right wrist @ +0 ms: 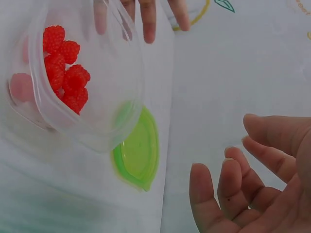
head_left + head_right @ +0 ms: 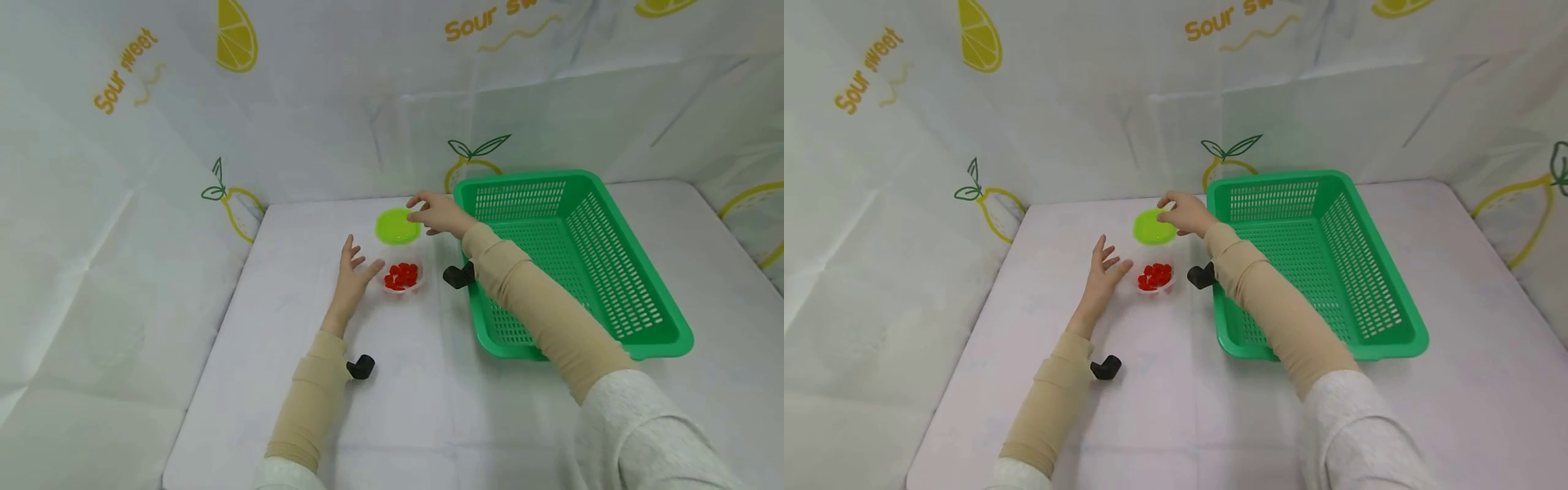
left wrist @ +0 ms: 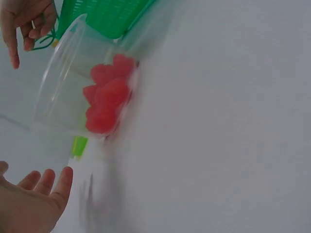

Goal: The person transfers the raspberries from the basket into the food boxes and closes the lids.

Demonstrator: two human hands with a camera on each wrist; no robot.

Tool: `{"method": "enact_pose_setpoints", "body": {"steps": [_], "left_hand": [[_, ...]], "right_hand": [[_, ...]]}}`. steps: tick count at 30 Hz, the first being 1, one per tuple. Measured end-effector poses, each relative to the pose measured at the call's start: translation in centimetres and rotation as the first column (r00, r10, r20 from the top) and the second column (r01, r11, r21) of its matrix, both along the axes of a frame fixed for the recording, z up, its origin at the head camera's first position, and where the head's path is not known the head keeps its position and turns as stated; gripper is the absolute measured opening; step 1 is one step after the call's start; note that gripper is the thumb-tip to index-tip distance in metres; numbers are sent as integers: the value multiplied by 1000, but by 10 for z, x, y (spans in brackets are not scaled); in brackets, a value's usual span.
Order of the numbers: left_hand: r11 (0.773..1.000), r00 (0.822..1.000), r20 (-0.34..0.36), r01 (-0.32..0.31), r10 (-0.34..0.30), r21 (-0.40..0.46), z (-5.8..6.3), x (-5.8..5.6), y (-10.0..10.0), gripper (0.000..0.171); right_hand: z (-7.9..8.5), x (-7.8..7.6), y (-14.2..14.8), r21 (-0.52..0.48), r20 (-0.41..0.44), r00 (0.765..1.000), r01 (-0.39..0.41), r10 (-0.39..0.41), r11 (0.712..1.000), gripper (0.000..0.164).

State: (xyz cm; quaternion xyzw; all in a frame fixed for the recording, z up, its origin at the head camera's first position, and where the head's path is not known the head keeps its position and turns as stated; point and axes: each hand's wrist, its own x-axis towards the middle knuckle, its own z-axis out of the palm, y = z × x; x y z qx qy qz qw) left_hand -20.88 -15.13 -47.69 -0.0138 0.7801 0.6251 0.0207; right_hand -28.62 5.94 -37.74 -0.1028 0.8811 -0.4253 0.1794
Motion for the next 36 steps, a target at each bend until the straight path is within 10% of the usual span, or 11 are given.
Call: {"method": "enact_pose_setpoints", "body": {"steps": [16,25,36], "left_hand": [[995,995,43,-95,94,25,19,-68,-9,49],[990,984,123,-135,128,47,6,-80,1,48],[999,986,166,-31,25,35,-1,-86,4,49]], "right_hand": [[-18,-20,-6,-133,79,977,208,-199,969,43],[-39,-28,-10,-57,166,942,303,-290,951,41],[-48,-36,-16,14,278,949,152,-150,988,45]]}}
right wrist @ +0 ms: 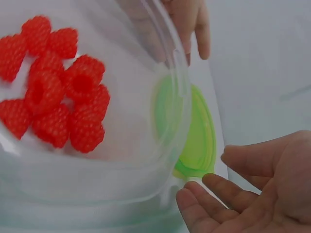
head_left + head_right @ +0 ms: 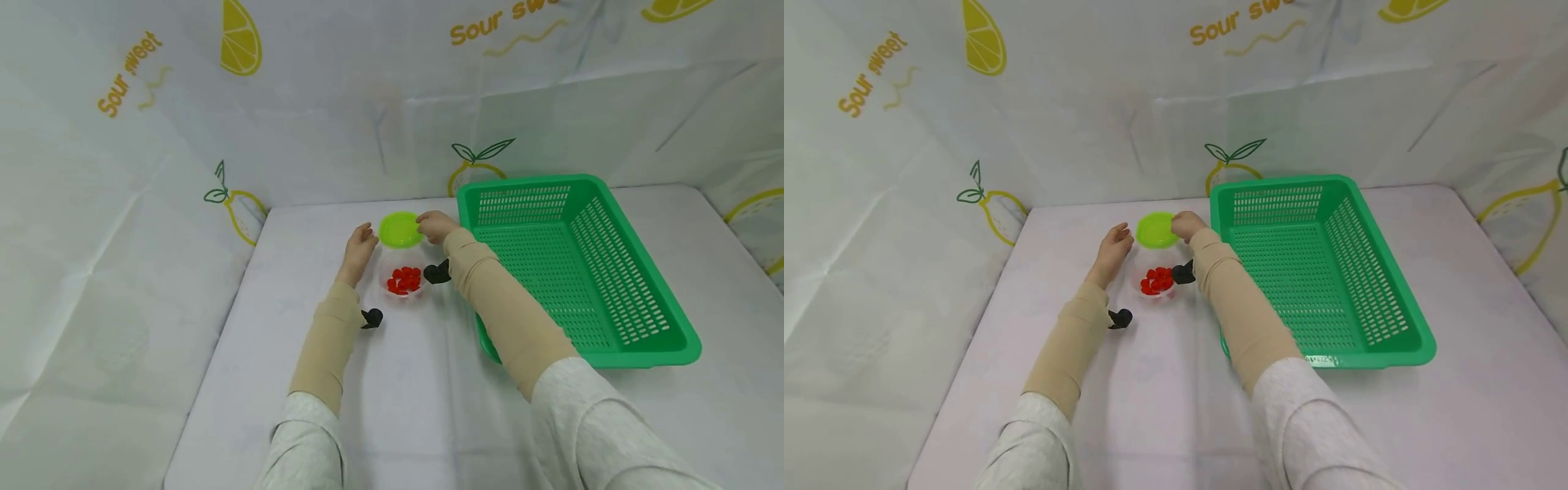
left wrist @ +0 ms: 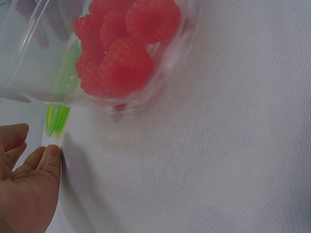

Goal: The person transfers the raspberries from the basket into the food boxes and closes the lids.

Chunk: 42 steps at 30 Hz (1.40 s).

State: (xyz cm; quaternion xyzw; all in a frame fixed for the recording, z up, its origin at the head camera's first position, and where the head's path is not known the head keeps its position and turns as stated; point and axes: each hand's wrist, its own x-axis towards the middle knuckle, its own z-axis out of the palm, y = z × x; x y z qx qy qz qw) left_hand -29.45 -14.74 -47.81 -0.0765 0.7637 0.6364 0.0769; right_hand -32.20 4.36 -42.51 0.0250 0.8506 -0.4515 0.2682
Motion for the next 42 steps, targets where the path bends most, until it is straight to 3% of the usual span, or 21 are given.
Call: {"method": "enact_pose_setpoints", "body": {"steps": [2,3,4,7,9,10,12,14,16,28,36,42], "left_hand": [[1000,1000,1,6,-6,29,4,2,1,49],[999,1000,3,9,-9,47,8,3,1,49],[998,1000,11,13,-14,57,12,5,2,49],[998,999,21,29,-30,54,23,13,3,48],[998,999,20,36,-37,56,19,12,2,47],[998,999,14,38,-39,55,16,11,2,47],[997,999,3,35,-35,64,6,7,1,46],[997,1000,-3,27,-27,67,-3,3,0,45],[998,1000,-4,20,-20,61,-5,3,1,44],[995,1000,25,-18,16,95,-6,6,-6,38],[972,999,-26,-14,21,236,5,11,-9,37],[968,998,-50,-10,23,249,19,16,-5,36]], "right_hand": [[-5,-7,0,-70,53,999,16,-12,997,45],[-20,-19,4,-134,62,998,21,-12,991,44],[-23,-23,4,-165,87,996,35,-21,986,44],[-24,-24,3,-225,138,990,49,-18,973,46],[-23,-21,3,-244,174,984,63,-20,968,46],[-10,-11,-1,-229,209,977,88,-40,969,47],[-5,-6,0,-243,242,969,115,-54,963,47],[-7,-6,0,-250,260,963,136,-69,959,46],[-7,-4,0,-249,268,959,159,-90,955,46],[1,3,-2,-292,240,961,208,-139,934,57],[7,6,4,-379,192,976,171,-104,910,52],[10,10,7,-292,54,996,78,-65,953,49]]}}
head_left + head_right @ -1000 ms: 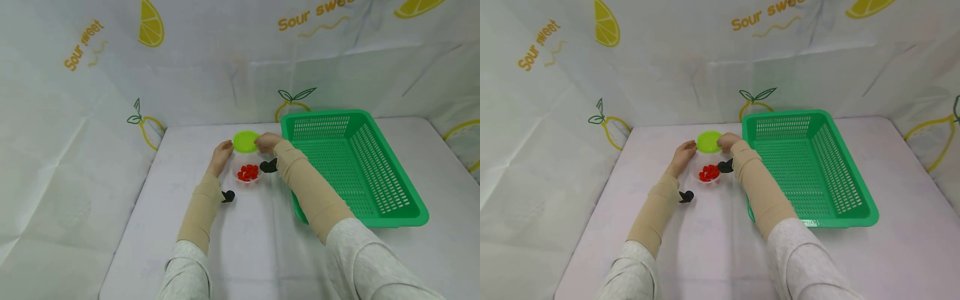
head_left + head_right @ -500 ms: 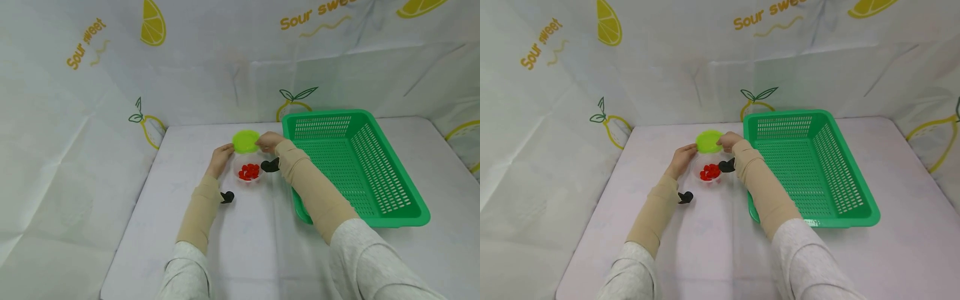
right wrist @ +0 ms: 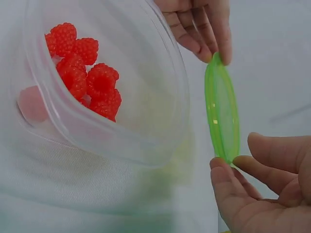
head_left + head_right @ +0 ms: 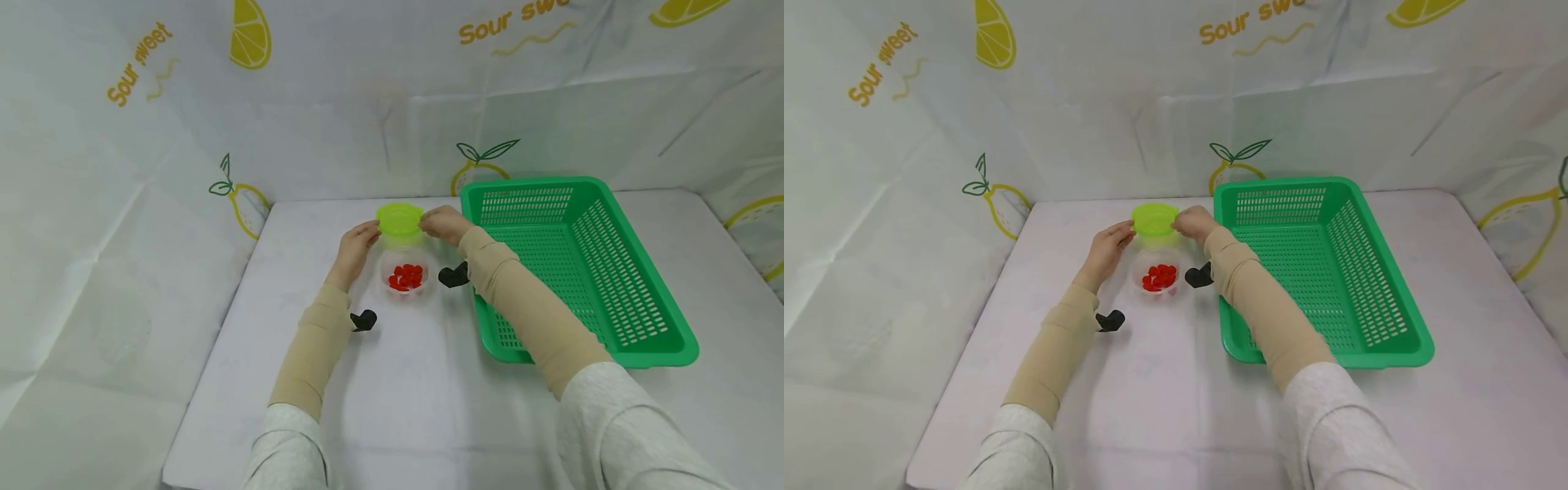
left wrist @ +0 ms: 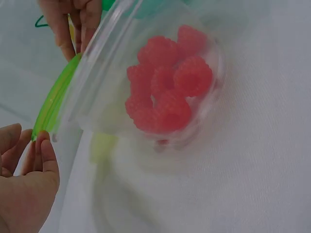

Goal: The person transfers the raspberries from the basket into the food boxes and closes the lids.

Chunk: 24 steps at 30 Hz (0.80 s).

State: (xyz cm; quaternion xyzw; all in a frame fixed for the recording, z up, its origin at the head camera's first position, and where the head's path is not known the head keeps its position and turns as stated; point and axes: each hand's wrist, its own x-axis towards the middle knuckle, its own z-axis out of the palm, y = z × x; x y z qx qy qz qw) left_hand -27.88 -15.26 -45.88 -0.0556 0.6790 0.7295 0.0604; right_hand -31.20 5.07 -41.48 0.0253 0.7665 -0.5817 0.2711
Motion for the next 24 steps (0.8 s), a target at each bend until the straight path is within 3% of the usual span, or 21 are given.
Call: {"method": "enact_pose_setpoints", "body": {"steps": [9,14,18,24], "left_hand": [[994,994,-62,-89,93,70,15,5,7,30],[986,991,-69,-107,116,128,23,14,9,17],[990,992,-94,-76,87,121,28,24,8,8],[998,989,-134,57,-56,2,30,38,2,31]], "right_hand": [[7,9,6,-22,-166,980,111,-113,994,41],[13,20,10,-46,-236,961,140,-147,989,33],[19,30,15,-46,-257,963,64,-74,997,38],[26,43,21,45,-259,961,-88,97,995,51]]}}
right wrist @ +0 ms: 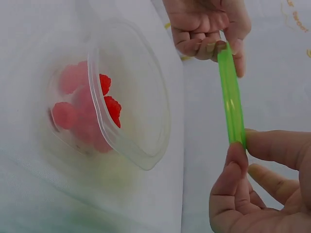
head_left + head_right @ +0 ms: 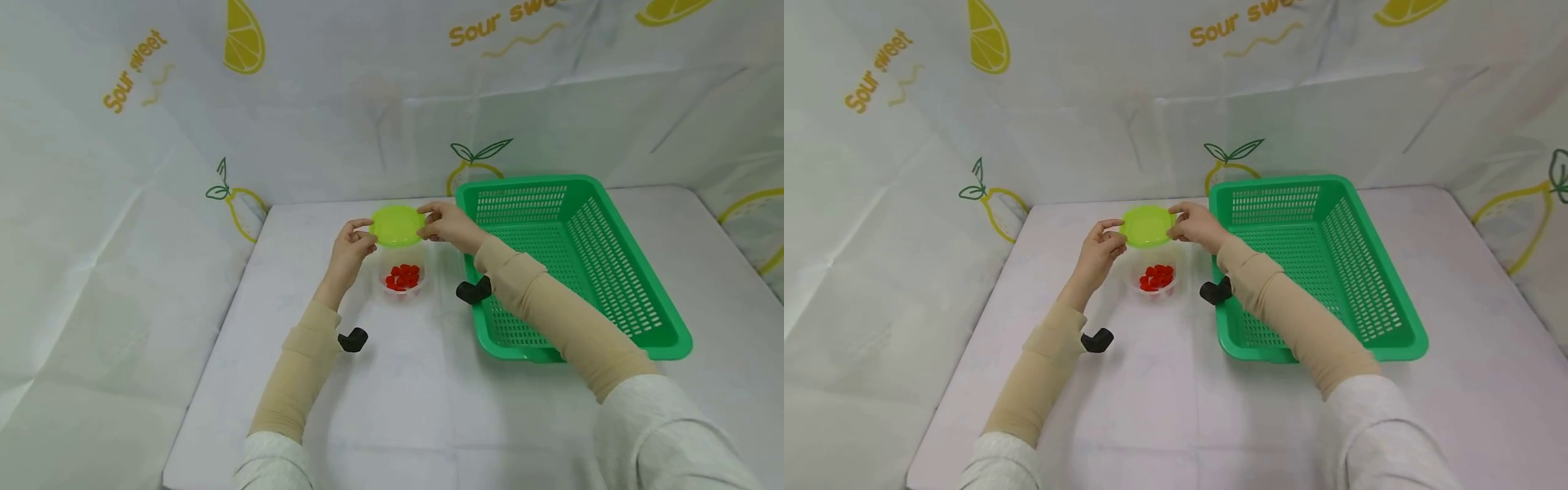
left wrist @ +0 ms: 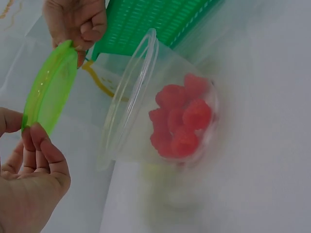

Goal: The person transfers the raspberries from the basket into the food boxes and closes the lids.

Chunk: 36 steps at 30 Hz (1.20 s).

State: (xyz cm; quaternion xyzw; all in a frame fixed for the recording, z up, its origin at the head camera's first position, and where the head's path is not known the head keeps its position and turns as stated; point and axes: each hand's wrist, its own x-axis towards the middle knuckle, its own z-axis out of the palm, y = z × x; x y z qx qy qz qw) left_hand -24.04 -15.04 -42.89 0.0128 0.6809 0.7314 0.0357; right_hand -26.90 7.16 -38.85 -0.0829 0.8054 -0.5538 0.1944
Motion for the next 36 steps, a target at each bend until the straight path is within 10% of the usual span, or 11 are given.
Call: {"method": "enact_pose_setpoints", "body": {"steps": [6,18,27,36], "left_hand": [[978,995,33,98,-93,-184,-6,13,-11,43],[926,959,160,271,-235,-262,0,43,-22,47],[900,968,114,249,-223,-356,-25,40,-23,47],[905,971,125,234,-203,-355,-25,42,-21,50]], "right_hand": [[4,8,0,162,0,994,-109,110,981,58],[5,22,-3,308,100,953,-302,285,902,63],[-3,26,-10,361,163,938,-345,305,867,64],[-5,26,-13,427,146,941,-337,304,839,68]]}}
